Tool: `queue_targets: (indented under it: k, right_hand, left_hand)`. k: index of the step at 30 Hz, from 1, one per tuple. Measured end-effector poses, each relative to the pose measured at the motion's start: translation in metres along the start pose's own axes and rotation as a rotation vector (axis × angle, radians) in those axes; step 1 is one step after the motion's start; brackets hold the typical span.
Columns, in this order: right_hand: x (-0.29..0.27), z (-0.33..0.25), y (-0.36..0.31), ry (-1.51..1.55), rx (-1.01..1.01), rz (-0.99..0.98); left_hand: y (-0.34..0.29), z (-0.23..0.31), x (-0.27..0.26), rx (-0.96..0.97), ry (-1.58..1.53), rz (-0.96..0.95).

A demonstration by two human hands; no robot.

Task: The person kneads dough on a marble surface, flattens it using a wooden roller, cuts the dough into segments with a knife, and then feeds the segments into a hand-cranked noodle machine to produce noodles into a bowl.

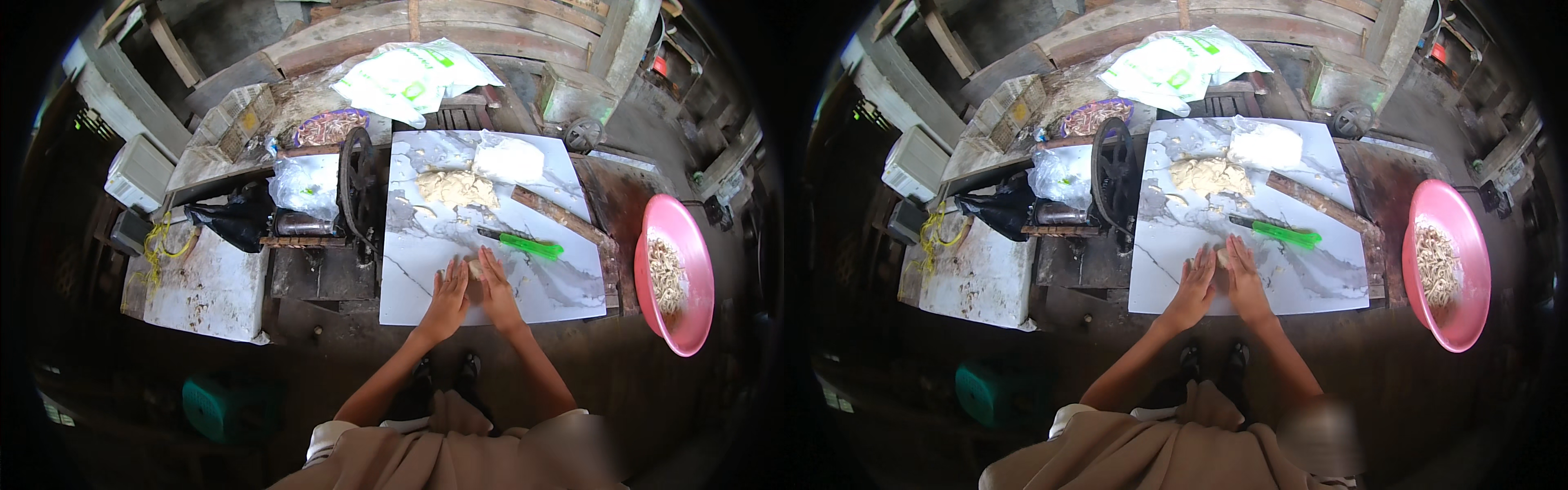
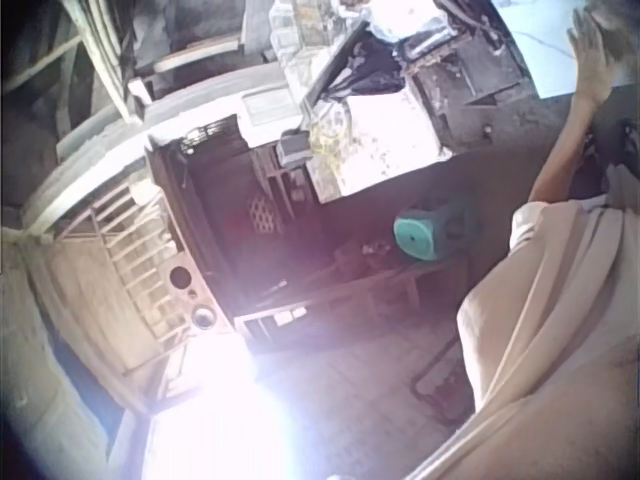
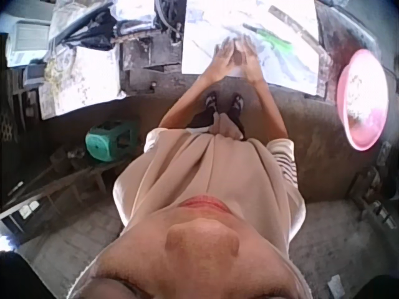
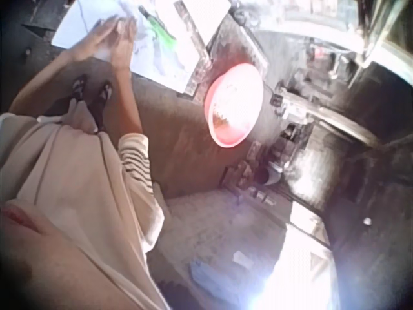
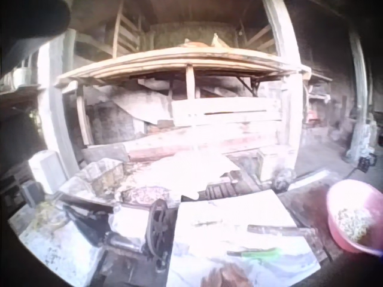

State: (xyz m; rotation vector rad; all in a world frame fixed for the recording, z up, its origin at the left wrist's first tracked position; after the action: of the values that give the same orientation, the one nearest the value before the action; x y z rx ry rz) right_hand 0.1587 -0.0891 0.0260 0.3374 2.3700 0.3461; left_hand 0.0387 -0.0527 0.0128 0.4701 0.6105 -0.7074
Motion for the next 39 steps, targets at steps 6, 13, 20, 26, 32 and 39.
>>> queue_targets:
  k: [6, 13, 20, 26, 32, 39]
  right_hand:
    - [0.002, -0.016, -0.017, -0.417, -0.055, -0.133]
    - [0.022, -0.02, -0.017, -0.813, -0.037, -0.072]
    - [0.024, -0.028, -0.01, -0.886, 0.005, -0.066]
    - [-0.016, 0.0, -0.007, -0.427, -0.089, -0.118]
    - [-0.08, 0.061, 0.02, -0.371, 0.114, 0.126]
    - [-0.116, 0.09, 0.013, -0.406, -0.019, 0.222]
  left_hand:
    - [0.002, 0.015, -0.007, 0.145, 0.257, -0.049]
    - [0.001, 0.015, 0.004, 0.176, 0.71, 0.051]
    - [0.007, 0.01, 0.009, 0.127, 0.801, 0.056]
    - [0.017, 0.028, -0.006, 0.085, 0.57, 0.062]
    - [0.073, 0.065, 0.017, 0.22, 0.4, 0.059]
    - [0.12, 0.067, 0.101, 0.191, 0.401, -0.07]
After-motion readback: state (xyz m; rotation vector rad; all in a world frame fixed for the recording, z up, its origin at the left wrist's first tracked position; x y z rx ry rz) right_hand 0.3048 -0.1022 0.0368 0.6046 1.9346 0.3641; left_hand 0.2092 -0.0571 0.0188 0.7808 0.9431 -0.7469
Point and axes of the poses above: each hand's wrist, its own y-axis towards the middle knuckle, its own x-axis out of the palm, z = x × y, the point moved 4 cm from there along y, towards the middle knuckle, and after that the axes turned 1 degree about y, right-handed, at the moved point
